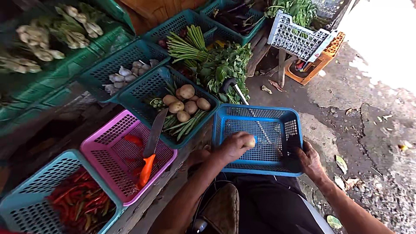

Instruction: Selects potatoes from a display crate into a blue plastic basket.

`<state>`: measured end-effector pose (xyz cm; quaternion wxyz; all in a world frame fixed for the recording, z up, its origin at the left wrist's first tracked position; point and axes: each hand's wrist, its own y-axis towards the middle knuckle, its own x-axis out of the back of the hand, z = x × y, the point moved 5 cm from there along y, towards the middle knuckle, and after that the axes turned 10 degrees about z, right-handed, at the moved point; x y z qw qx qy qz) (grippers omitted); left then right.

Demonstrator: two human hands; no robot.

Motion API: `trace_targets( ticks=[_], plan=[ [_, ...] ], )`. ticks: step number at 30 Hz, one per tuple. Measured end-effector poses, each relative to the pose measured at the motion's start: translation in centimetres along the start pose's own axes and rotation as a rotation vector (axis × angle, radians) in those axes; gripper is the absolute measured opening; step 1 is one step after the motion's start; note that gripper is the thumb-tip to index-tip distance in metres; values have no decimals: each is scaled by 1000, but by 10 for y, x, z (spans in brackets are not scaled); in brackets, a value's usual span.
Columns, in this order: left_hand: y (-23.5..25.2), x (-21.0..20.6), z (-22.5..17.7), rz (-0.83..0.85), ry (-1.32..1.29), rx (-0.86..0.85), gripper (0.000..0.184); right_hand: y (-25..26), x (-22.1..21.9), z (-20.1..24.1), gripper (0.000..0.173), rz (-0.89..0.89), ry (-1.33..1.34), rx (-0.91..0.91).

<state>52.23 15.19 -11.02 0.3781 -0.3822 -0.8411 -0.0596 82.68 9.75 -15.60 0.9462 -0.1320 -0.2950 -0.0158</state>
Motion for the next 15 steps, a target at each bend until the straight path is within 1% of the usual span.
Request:
trace_targets(
  ticks=[2, 3, 5, 6, 8, 10, 12, 15],
  plan=[
    [5, -5, 3, 127, 23, 132, 40, -6, -1, 3, 46, -37, -23, 34],
    [7, -3, 7, 152, 27, 252, 42, -8, 0, 4, 47, -52, -44, 50],
    [10, 1, 23, 122, -19, 507, 52, -11, 0, 4, 47, -74, -69, 83],
    [11, 2, 32, 88, -30, 601, 57, -11, 0, 4, 47, -80, -67, 99],
    [13, 0, 46, 57, 6, 733, 70, -12, -1, 2, 48, -86, -63, 127],
    [16, -3, 55, 75, 54, 792, 78, -12, -1, 0, 48, -97, -62, 155],
    [19, -4, 58, 102, 76, 806, 79, -14, -2, 1, 49, -96, -53, 169],
    [27, -5, 62, 114, 50, 823, 86, -16, -1, 2, 49, -114, -56, 178]
  ],
)
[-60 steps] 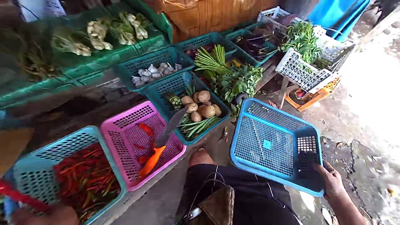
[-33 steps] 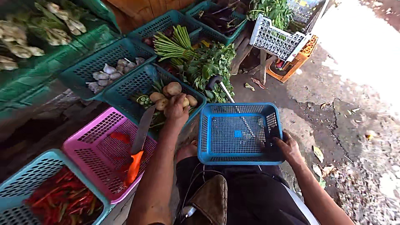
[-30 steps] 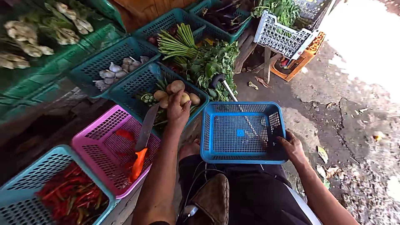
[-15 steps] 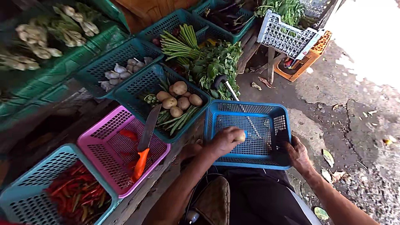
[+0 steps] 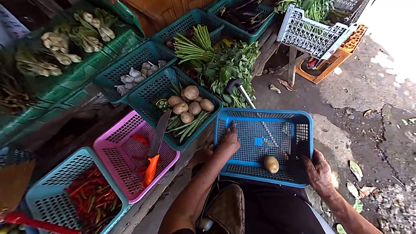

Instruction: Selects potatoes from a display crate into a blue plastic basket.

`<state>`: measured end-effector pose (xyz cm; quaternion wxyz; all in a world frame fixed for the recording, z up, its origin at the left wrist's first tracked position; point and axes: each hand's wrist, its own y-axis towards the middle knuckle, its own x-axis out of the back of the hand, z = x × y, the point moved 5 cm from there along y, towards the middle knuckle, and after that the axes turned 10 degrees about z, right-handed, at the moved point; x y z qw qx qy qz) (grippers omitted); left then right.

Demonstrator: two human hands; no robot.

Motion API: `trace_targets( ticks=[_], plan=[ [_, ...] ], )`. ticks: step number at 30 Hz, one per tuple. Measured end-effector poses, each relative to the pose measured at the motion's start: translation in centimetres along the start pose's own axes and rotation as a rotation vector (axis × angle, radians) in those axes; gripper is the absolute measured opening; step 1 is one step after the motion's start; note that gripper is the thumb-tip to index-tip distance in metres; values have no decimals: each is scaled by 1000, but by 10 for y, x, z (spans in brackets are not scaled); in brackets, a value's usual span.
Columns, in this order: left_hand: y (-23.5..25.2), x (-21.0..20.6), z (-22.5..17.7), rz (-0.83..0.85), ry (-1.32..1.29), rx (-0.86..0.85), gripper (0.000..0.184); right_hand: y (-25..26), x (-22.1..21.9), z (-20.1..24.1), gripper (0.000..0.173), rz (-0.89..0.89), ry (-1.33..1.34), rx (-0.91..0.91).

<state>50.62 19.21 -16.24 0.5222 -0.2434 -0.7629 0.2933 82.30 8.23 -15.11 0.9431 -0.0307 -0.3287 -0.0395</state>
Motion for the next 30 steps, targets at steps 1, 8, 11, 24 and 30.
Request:
trace_targets(
  ticks=[1, 8, 11, 24, 30],
  plan=[
    [2, 1, -1, 8, -11, 2, 88, 0, 1, 0, 50, -3, 1, 2],
    [-36, 42, 3, -178, -69, -259, 39, 3, 0, 3, 52, 40, 24, -38],
    [-62, 86, 36, -575, -83, -205, 31, 4, -1, 3, 51, 33, 26, -46],
    [-50, 129, 110, -639, -179, 250, 47, 8, -2, 0, 48, 43, 34, -94],
    [-90, 114, 57, -794, -174, -385, 37, 9, -1, 0, 49, 67, 38, -102]
  ],
)
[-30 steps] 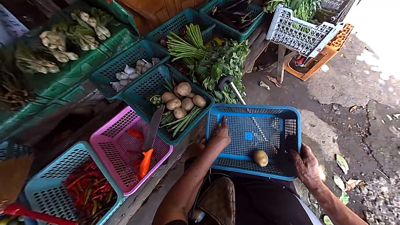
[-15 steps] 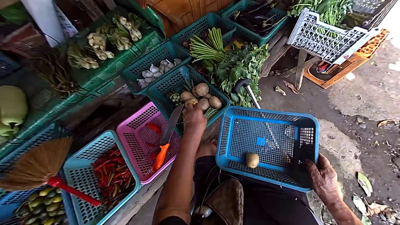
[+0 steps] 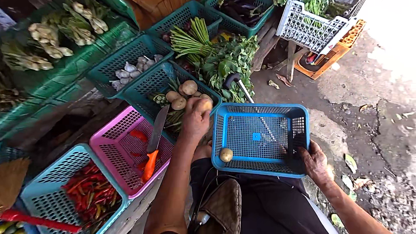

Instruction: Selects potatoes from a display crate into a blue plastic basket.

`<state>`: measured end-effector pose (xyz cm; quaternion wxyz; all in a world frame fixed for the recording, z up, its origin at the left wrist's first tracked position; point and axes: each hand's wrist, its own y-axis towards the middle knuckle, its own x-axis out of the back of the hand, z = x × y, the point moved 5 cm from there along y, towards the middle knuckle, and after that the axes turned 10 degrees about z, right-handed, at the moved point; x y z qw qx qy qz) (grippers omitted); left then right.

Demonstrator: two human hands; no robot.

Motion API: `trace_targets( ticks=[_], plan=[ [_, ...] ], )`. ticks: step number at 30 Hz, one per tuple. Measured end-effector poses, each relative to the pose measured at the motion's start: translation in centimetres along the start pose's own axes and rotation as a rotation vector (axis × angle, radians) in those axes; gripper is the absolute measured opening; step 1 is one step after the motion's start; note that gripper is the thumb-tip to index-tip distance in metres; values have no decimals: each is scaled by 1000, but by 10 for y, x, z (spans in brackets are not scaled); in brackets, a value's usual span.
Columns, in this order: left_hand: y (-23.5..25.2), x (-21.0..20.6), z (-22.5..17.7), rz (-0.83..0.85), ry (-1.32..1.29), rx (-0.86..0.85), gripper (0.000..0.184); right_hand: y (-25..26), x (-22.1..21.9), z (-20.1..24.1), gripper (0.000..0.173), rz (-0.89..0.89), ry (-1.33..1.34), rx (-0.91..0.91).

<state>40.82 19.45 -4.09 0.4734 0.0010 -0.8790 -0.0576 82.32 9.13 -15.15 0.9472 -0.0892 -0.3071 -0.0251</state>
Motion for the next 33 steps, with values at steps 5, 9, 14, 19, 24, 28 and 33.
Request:
trace_targets(
  ticks=[5, 9, 14, 19, 24, 28, 33],
  plan=[
    [-10, -59, -34, 452, -200, -233, 27, 1, 1, -2, 48, 0, 32, 8],
    [2, -63, -28, 378, -128, -214, 22, 2, 0, 3, 50, -3, 13, 33],
    [43, -26, 28, 132, 141, 223, 33, 4, 0, -1, 48, -5, 19, 32],
    [60, -19, 64, 412, 409, 466, 44, 3, 0, -2, 48, 13, 46, 16],
    [71, -25, 72, 516, 442, 498, 60, 5, 2, -2, 48, 12, 35, 11],
    [73, -23, 96, 423, 244, 455, 64, 6, 1, -3, 48, 28, 18, 1],
    [50, 12, 58, 137, -7, 385, 65, 6, 1, -5, 47, 25, 45, 12]
  ],
)
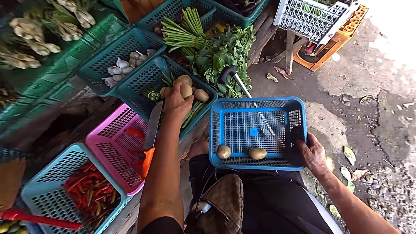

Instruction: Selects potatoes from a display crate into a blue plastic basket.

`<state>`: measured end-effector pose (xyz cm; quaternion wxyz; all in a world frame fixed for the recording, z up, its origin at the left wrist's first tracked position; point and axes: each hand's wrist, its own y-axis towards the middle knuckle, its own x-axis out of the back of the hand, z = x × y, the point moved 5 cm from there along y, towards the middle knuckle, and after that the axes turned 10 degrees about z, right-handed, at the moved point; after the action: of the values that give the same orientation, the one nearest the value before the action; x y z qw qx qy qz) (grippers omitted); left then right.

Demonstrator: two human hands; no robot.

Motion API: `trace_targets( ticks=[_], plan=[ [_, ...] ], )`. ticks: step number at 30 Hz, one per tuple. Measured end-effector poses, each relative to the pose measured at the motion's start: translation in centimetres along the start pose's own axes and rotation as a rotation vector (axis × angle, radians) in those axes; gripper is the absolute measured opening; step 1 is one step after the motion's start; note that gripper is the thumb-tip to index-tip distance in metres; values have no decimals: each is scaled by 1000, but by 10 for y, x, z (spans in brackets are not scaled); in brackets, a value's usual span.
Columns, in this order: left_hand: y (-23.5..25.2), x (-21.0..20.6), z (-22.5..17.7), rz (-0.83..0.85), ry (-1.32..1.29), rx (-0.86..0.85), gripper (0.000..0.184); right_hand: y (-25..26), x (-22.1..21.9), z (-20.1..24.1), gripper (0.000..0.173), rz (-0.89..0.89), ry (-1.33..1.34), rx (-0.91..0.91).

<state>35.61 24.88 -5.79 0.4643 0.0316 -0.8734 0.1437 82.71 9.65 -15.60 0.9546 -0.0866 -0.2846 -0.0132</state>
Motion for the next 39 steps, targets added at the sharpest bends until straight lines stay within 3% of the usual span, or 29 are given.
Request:
trace_targets(
  ticks=[2, 5, 9, 11, 13, 15, 19, 22, 25, 29, 35, 39],
  plan=[
    [-24, 2, -20, 16, -81, -145, 66, 1, -1, 0, 47, -6, 7, -2],
    [-54, -34, -44, 228, 17, -328, 63, 2, 0, 2, 50, 13, -24, -1],
    [-75, -101, -50, 587, 378, -346, 59, 0, 0, 3, 49, -2, -22, -4],
    [-73, -110, -50, 672, 407, -343, 50, 0, 0, 4, 50, -3, -23, -1],
    [-63, -97, -51, 540, 315, -378, 39, 1, 0, 5, 50, -2, -12, -3],
    [-47, -71, -52, 296, 214, -381, 29, 2, -1, 5, 50, 1, -3, -7],
    [-3, -26, -34, -93, 129, -189, 39, 1, -1, 5, 51, 0, 13, 1],
    [26, -23, -15, -46, 107, -58, 48, 2, -1, 5, 51, -18, 9, 8],
    [42, -29, -11, 72, 125, -120, 51, 2, -2, 6, 52, -23, 22, -4],
    [46, -49, -23, 294, 387, -180, 53, 0, -2, 6, 52, -39, 19, -25],
    [45, -49, -19, 222, 267, -144, 51, 1, -2, 6, 50, -35, 16, -19],
    [24, -29, -18, -94, -117, -169, 51, 1, -1, 5, 49, -25, 16, -31]
  ],
)
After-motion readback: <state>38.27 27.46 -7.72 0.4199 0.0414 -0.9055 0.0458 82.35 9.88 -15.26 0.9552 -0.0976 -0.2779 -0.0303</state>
